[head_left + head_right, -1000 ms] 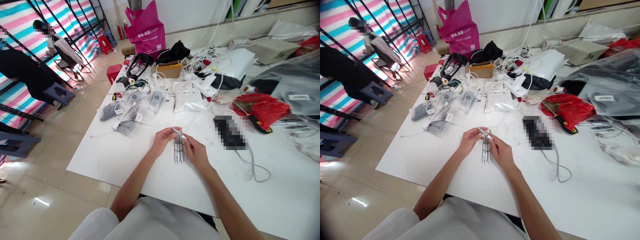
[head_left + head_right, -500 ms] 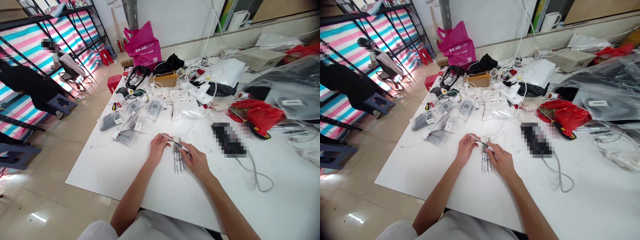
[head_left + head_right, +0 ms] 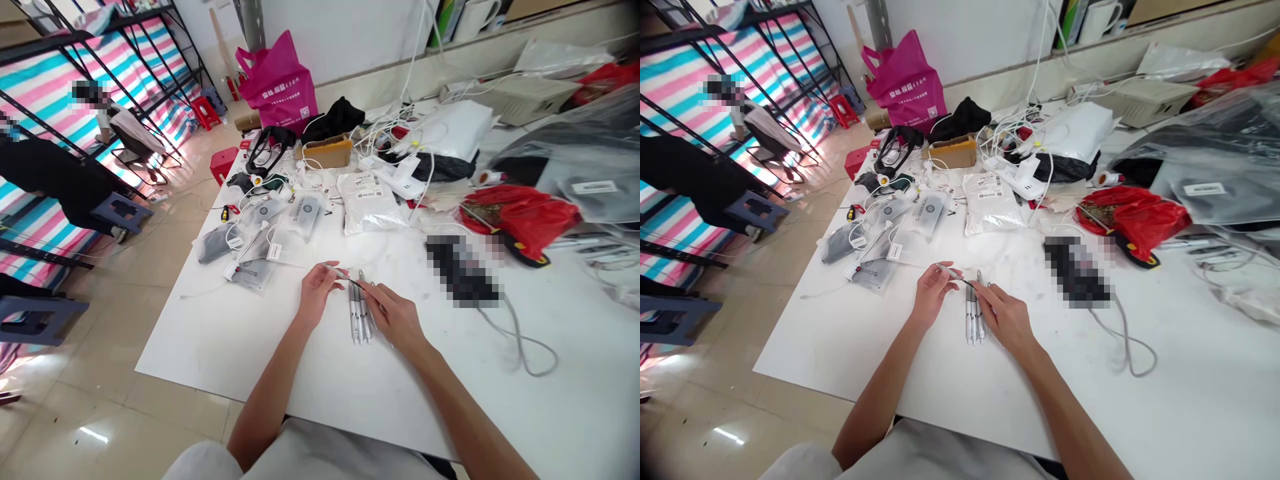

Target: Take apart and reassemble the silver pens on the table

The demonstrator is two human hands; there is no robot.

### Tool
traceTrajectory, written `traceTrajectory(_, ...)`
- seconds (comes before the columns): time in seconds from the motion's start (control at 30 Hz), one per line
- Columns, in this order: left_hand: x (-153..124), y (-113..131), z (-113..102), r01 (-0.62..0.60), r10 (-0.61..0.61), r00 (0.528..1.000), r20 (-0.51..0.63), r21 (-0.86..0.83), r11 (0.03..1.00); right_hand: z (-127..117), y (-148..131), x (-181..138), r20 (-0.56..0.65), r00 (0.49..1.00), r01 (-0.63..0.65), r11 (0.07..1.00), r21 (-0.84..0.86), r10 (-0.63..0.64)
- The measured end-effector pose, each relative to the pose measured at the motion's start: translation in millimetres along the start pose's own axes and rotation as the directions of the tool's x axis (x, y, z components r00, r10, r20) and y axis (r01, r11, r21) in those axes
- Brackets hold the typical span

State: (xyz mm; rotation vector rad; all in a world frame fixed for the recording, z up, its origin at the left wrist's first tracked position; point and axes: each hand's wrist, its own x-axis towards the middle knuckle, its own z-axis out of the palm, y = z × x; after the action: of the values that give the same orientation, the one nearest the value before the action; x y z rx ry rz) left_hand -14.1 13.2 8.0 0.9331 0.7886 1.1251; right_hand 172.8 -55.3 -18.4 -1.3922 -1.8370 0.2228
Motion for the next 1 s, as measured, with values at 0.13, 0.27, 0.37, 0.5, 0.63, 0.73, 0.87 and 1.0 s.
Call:
traceTrajectory(0.13,-2.5,-2.9,3.4,0.012,-0.017,0.995,0.100,0.051,0.999,-0.6,-3.9,2.0,-0.007,1.000,-0.009,1.000,-0.028,0.009)
traceTrajectory(0.27,-0.6,-3.4,1.5,0.000,0.000,1.000,0.014,-0.033,0.999,0.4,-5.1,1.7,-0.005,0.999,-0.050,0.998,-0.038,0.050)
traceTrajectory(0.37,2.3,-1.6,-2.3,-0.009,0.001,0.997,-0.080,-0.106,0.994,0.8,-4.3,1.5,-0.017,0.999,-0.047,0.999,-0.025,0.047)
traceTrajectory(0.5,3.7,-0.3,-3.5,-0.026,0.013,0.995,-0.094,-0.133,0.991,0.0,-4.8,2.1,-0.027,0.998,-0.050,0.999,-0.007,0.049)
traceTrajectory(0.63,3.6,-0.5,-1.7,-0.028,0.002,0.989,-0.151,-0.170,0.985,-0.4,-6.6,2.3,-0.026,0.995,-0.101,0.995,0.014,0.101)
traceTrajectory(0.73,3.7,0.3,-1.7,-0.026,-0.005,0.985,-0.170,-0.180,0.983,-0.5,-7.4,2.5,-0.026,0.991,-0.128,0.992,0.020,0.129)
traceTrajectory(0.87,3.0,0.0,-0.8,-0.031,0.008,0.991,-0.131,-0.176,0.984,-1.1,-7.9,2.9,-0.004,0.994,-0.110,0.994,0.026,0.110)
traceTrajectory(1.0,2.0,-2.3,1.5,-0.035,0.012,0.994,-0.109,-0.207,0.978,-0.5,-6.7,2.3,0.024,0.996,-0.081,0.996,0.029,0.081)
